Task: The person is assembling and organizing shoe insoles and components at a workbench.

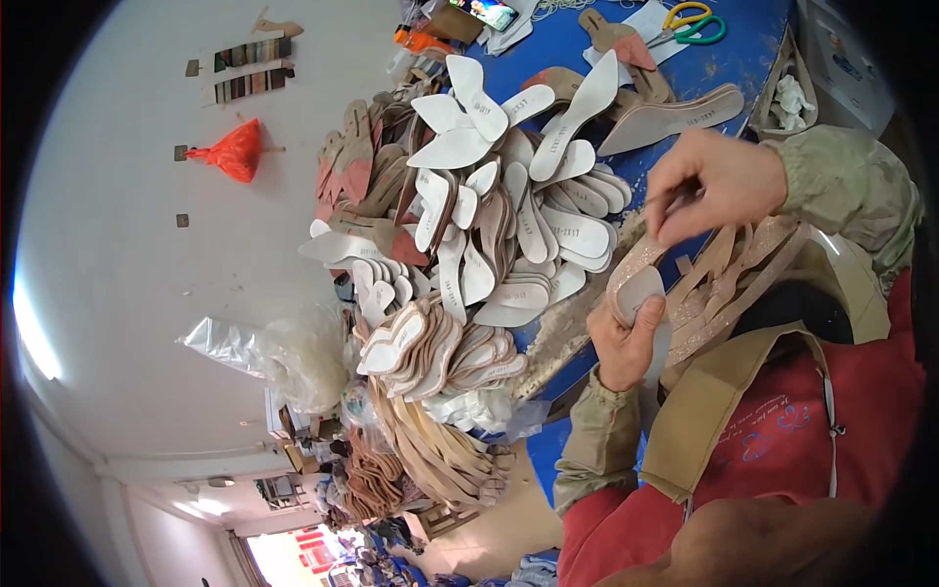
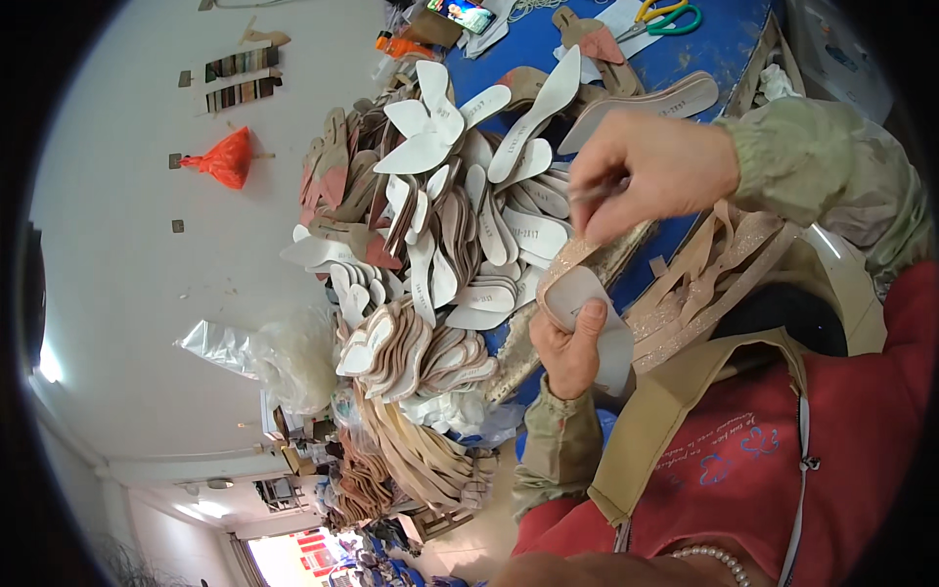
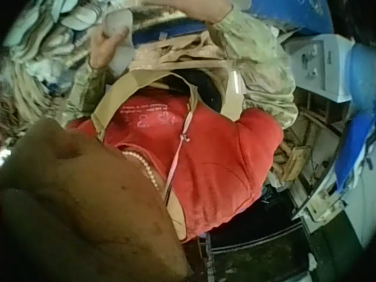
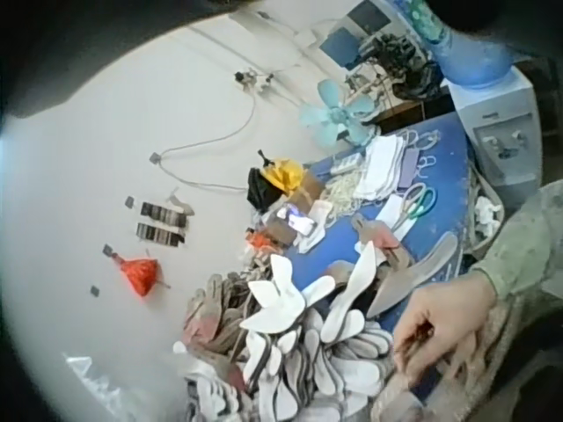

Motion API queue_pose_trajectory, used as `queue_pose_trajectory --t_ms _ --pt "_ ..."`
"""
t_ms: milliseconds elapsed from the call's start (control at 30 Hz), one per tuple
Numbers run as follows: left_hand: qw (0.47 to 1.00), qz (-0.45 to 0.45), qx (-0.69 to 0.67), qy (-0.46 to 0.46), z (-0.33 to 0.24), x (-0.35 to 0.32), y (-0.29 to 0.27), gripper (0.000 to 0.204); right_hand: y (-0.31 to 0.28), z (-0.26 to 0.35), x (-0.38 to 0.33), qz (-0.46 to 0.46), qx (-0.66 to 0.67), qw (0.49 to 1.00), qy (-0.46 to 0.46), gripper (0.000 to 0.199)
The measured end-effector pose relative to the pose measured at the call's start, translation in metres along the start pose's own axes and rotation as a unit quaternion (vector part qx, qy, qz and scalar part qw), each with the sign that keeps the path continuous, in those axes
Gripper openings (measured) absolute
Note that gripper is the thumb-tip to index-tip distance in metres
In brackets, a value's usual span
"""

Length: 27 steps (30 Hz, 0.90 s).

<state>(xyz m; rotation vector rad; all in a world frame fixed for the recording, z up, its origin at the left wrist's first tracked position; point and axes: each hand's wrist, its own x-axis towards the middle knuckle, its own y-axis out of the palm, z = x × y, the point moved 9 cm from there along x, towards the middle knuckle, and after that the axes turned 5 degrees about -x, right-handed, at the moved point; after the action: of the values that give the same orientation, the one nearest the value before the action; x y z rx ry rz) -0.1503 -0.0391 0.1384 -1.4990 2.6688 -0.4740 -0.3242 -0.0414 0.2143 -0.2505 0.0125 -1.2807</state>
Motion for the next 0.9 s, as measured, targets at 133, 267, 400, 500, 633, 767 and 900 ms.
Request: queue_pose_trajectory --t_ms 133,267,400,500,633,767,900 --pt "0.988 -0.116 -0.098 0.003 0.026 -0.012 -0.011 0.022 0.013 -0.021 0.002 -0.025 0.011 1.0 0.006 0.005" --pt "0.948 -0.227 -0.224 -0.009 0.046 -0.013 -0.002 0.018 0.042 -0.057 -0.004 -0.076 0.072 0.994 0.031 0.003" --pt "0.868 -0.339 -0.361 -0.036 0.07 -0.015 0.013 0.02 0.072 -0.107 -0.009 -0.094 0.161 0.977 0.104 0.002" --pt "0.926 -0.258 -0.275 -0.024 0.084 -0.008 0.012 0.021 0.076 -0.129 -0.012 -0.098 0.037 0.992 0.065 0.002" --pt "0.925 -0.257 -0.263 -0.09 0.107 -0.022 0.006 0.022 0.09 -0.155 -0.031 -0.103 -0.015 0.993 0.047 0.003" --pt "0.924 -0.246 -0.256 -0.14 0.128 -0.033 0.01 0.022 0.101 -0.176 -0.045 -0.114 0.003 0.992 0.054 0.003" --pt "0.968 -0.117 -0.2 -0.1 0.127 -0.027 0.031 0.022 0.1 -0.196 -0.052 -0.138 0.082 0.981 0.112 0.002"
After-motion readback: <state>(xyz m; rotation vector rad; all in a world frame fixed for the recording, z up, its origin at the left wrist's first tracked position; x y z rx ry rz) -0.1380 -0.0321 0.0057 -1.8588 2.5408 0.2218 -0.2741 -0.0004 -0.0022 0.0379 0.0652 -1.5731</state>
